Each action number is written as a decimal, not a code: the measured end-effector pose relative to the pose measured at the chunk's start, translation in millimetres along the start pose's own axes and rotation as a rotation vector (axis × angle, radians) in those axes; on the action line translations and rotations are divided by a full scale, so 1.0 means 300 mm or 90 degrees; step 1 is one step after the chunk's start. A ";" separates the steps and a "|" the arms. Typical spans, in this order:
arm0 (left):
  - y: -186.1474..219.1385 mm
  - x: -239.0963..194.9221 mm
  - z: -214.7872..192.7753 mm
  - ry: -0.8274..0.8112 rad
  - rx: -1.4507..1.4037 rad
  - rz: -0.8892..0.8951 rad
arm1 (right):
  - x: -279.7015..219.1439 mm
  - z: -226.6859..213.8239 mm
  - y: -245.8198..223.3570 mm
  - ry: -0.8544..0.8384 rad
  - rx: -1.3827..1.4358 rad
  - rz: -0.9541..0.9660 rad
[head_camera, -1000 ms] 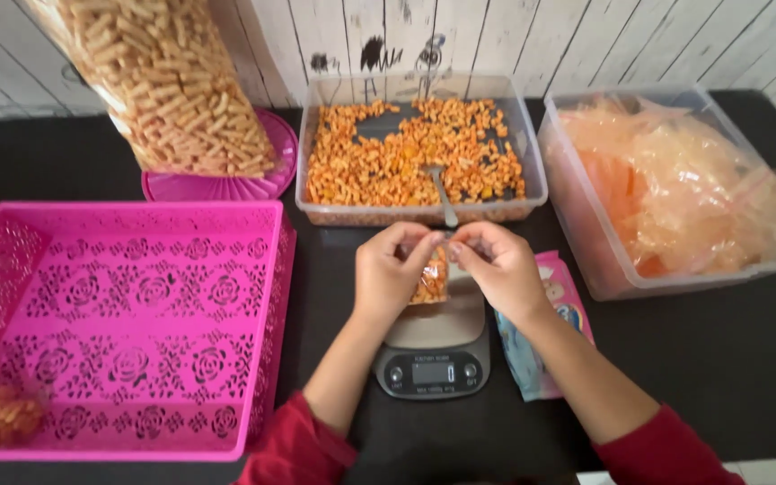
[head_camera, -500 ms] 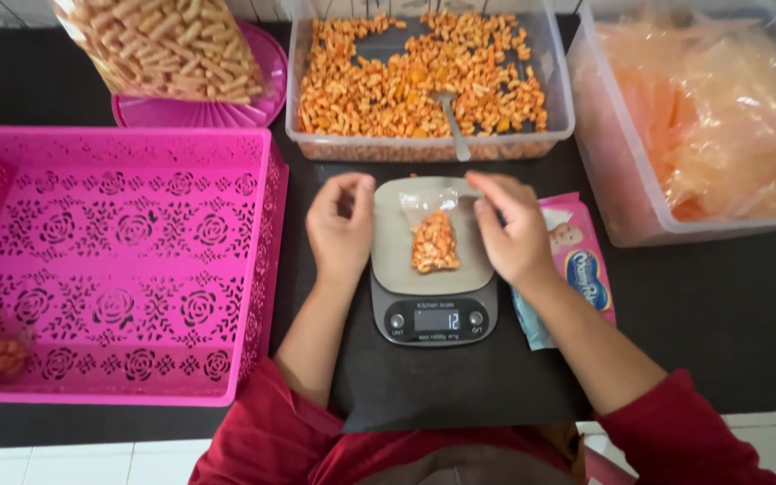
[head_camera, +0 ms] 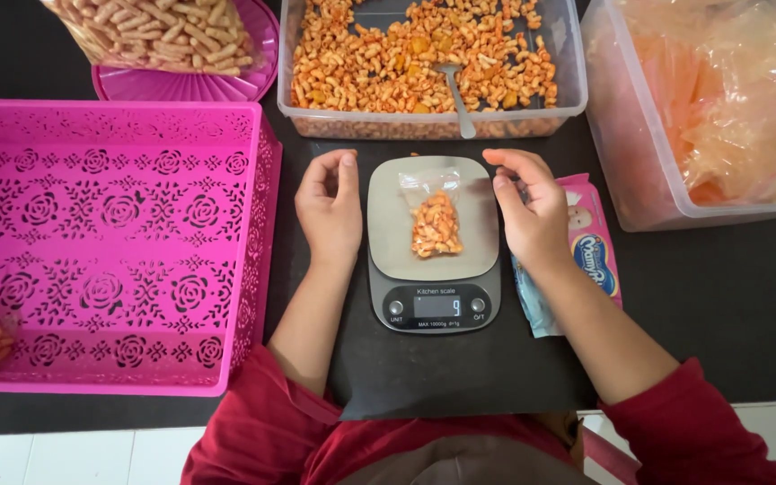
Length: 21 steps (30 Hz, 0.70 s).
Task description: Filling small plastic bags with snacks using a spoon and weighing them on a digital scale for portion control.
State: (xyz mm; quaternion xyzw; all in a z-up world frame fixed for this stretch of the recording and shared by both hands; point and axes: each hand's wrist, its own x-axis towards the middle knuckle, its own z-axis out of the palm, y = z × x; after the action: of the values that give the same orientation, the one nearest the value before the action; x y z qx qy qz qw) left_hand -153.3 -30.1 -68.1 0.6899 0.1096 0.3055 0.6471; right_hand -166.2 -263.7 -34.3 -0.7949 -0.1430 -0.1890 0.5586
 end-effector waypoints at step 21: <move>0.052 -0.018 -0.003 -0.164 0.281 0.239 | 0.014 0.041 -0.039 -0.054 -0.008 -0.012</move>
State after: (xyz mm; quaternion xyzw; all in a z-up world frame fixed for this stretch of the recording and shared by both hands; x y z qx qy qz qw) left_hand -161.9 -34.4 -54.7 0.8549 -0.0389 0.2988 0.4224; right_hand -165.8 -248.3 -26.4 -0.8043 -0.1729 -0.1613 0.5451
